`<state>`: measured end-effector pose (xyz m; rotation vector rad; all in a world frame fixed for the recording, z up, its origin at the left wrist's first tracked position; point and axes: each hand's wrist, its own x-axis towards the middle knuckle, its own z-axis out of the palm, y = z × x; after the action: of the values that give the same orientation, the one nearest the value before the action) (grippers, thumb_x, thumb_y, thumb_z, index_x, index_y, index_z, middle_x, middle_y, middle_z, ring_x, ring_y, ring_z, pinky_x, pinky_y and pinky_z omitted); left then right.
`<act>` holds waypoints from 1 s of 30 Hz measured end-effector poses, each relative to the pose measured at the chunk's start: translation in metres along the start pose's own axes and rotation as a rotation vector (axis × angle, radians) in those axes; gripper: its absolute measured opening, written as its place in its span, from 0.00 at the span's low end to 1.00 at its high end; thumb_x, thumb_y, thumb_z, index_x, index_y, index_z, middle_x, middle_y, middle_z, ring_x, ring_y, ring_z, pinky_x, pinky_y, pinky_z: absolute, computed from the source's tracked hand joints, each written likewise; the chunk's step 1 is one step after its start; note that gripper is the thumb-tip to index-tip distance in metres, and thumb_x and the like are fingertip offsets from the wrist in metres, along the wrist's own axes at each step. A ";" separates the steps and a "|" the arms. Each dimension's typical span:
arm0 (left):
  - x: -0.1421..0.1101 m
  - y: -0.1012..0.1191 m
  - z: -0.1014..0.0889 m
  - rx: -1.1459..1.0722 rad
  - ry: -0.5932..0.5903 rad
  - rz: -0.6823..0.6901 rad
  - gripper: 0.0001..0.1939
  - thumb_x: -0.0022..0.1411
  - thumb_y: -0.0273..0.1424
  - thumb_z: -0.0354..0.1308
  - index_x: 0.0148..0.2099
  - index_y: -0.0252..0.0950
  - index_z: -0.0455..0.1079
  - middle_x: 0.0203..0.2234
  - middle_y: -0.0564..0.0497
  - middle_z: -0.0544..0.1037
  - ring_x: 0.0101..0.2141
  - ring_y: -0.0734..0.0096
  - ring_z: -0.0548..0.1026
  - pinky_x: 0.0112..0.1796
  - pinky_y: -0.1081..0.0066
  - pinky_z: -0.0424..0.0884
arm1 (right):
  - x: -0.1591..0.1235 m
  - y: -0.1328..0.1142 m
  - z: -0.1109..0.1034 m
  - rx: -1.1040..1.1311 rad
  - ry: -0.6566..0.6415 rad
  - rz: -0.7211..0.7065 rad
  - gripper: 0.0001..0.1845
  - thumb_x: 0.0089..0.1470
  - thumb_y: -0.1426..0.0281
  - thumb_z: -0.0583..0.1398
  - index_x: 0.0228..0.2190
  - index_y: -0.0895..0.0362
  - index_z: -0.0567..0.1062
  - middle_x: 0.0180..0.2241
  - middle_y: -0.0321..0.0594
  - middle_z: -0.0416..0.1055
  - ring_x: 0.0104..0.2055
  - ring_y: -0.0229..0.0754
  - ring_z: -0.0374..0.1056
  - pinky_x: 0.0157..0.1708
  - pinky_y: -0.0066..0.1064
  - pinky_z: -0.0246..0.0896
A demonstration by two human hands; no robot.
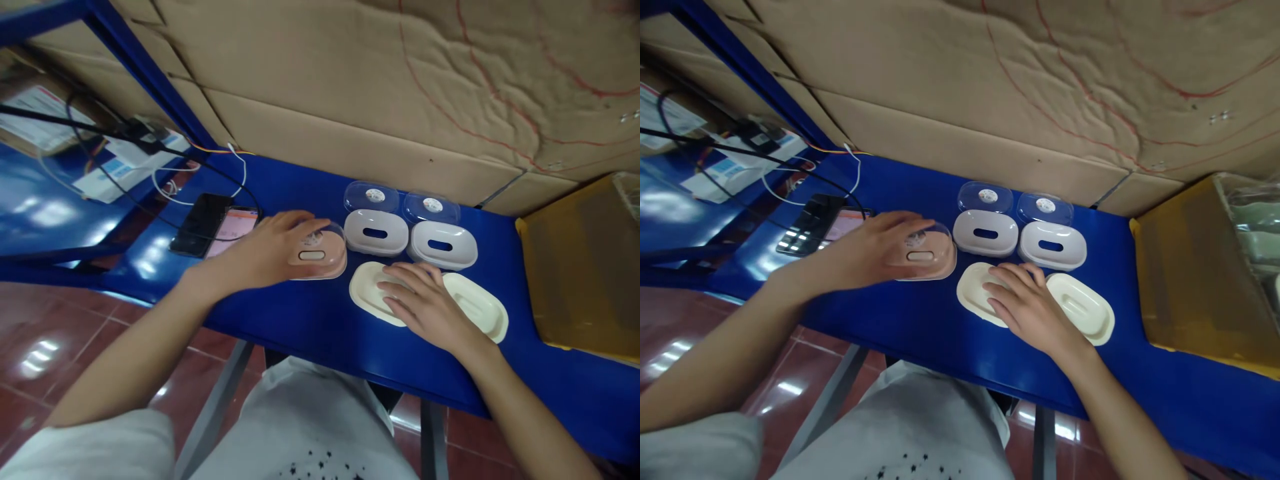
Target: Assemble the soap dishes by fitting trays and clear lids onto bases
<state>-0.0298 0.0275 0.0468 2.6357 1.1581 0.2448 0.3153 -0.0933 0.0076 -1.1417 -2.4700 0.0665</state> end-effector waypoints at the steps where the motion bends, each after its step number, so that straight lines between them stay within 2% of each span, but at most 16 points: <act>1: -0.006 0.005 0.003 0.008 -0.027 0.017 0.41 0.68 0.51 0.69 0.76 0.46 0.61 0.70 0.38 0.69 0.67 0.42 0.71 0.64 0.45 0.71 | 0.000 0.000 0.000 0.006 -0.006 0.005 0.13 0.73 0.70 0.60 0.55 0.51 0.78 0.61 0.46 0.79 0.64 0.54 0.73 0.62 0.52 0.62; 6: -0.014 0.021 0.015 0.133 0.025 0.022 0.41 0.68 0.50 0.69 0.75 0.40 0.63 0.68 0.33 0.71 0.66 0.35 0.72 0.61 0.42 0.73 | 0.002 -0.001 0.001 0.019 -0.012 0.008 0.13 0.73 0.69 0.60 0.56 0.52 0.78 0.61 0.47 0.79 0.64 0.53 0.73 0.62 0.52 0.61; 13: -0.018 0.032 0.031 0.240 0.120 0.015 0.39 0.75 0.50 0.61 0.77 0.35 0.60 0.70 0.30 0.69 0.67 0.32 0.70 0.60 0.39 0.73 | 0.003 -0.003 0.000 0.018 -0.009 0.006 0.12 0.73 0.69 0.60 0.54 0.52 0.80 0.60 0.47 0.80 0.63 0.54 0.74 0.62 0.51 0.62; 19: -0.024 0.032 0.043 0.222 0.218 -0.030 0.37 0.76 0.52 0.59 0.76 0.38 0.61 0.71 0.30 0.68 0.68 0.34 0.69 0.60 0.41 0.72 | 0.002 -0.003 -0.001 0.018 -0.004 0.010 0.13 0.73 0.69 0.60 0.55 0.53 0.80 0.61 0.47 0.79 0.64 0.54 0.73 0.62 0.50 0.61; 30: -0.020 0.025 0.044 0.203 0.229 -0.029 0.35 0.76 0.52 0.57 0.75 0.36 0.64 0.69 0.30 0.69 0.67 0.34 0.70 0.59 0.42 0.73 | 0.002 -0.004 -0.001 0.003 -0.016 0.013 0.14 0.74 0.69 0.59 0.56 0.53 0.79 0.62 0.47 0.79 0.65 0.54 0.72 0.63 0.50 0.61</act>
<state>-0.0145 -0.0111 0.0113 2.8213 1.3575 0.4565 0.3119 -0.0946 0.0096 -1.1598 -2.4756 0.0834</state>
